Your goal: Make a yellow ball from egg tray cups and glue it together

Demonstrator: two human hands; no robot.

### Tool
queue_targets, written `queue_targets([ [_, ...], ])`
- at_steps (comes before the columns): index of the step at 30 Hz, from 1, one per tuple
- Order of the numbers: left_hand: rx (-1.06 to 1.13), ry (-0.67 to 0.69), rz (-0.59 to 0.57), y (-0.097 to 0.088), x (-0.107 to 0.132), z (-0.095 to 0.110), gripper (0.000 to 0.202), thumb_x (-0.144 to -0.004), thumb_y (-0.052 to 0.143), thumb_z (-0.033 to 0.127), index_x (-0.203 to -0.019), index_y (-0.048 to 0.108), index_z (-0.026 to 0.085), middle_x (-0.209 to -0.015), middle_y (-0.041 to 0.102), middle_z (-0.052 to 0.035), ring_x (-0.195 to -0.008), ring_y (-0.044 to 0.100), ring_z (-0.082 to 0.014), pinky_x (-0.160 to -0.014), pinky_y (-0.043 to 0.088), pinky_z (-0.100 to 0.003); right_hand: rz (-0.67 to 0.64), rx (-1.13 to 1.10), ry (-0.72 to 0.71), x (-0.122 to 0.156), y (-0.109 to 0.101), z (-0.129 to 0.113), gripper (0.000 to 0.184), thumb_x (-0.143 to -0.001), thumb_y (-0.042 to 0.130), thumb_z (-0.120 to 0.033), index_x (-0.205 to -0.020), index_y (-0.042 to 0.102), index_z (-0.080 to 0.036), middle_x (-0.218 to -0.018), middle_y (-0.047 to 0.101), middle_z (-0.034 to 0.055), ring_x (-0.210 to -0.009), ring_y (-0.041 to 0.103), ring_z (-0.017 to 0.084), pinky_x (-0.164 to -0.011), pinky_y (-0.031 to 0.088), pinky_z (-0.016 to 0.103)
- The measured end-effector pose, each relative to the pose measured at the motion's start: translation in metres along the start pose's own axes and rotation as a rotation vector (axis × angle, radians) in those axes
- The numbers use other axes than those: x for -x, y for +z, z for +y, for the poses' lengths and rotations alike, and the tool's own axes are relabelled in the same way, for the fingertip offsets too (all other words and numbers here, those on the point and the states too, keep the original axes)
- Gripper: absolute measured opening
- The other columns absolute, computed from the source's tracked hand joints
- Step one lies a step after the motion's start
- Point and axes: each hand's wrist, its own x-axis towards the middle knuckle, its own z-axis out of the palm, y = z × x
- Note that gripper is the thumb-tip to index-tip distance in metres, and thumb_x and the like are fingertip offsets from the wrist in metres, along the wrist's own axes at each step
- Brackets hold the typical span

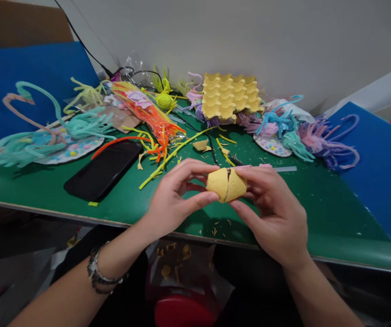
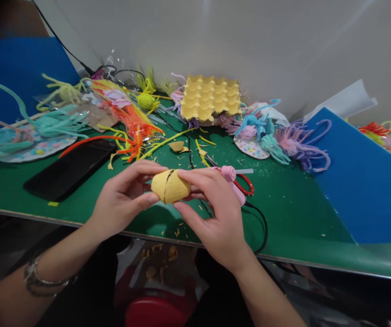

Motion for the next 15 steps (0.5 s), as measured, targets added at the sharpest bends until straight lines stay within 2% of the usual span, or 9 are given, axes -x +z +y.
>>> queue_targets([
  [10,-0.084,0.041,0.018,0.0005,0.0019,0.0005,0.028,-0.072,0.068,0.032,-0.098,0.066,0.022,-0.093,0.061,-0.0043,-0.085,0.058,-0.0141,-0.072,0.051,-0.023,0.035,0.01,-0.054,0.0027,0.0023,0.0017,0.038,-0.074,0.064,-0.016,-0.11,0.057,-0.026,-0.106,0.057,0.0048,-0.105,0.054,0.022,-0.075,0.056,0.032],
  [15,-0.087,0.045,0.036,0.0021,0.0027,0.0011,0.028,-0.072,0.067,0.03,-0.099,0.066,0.023,-0.095,0.059,-0.003,-0.086,0.058,-0.0122,-0.072,0.05,-0.019,0.034,0.015,-0.114,0.0022,0.0016,0.0022,0.043,-0.073,0.063,-0.009,-0.111,0.056,-0.028,-0.103,0.056,0.0045,-0.104,0.053,0.02,-0.074,0.056,0.031],
])
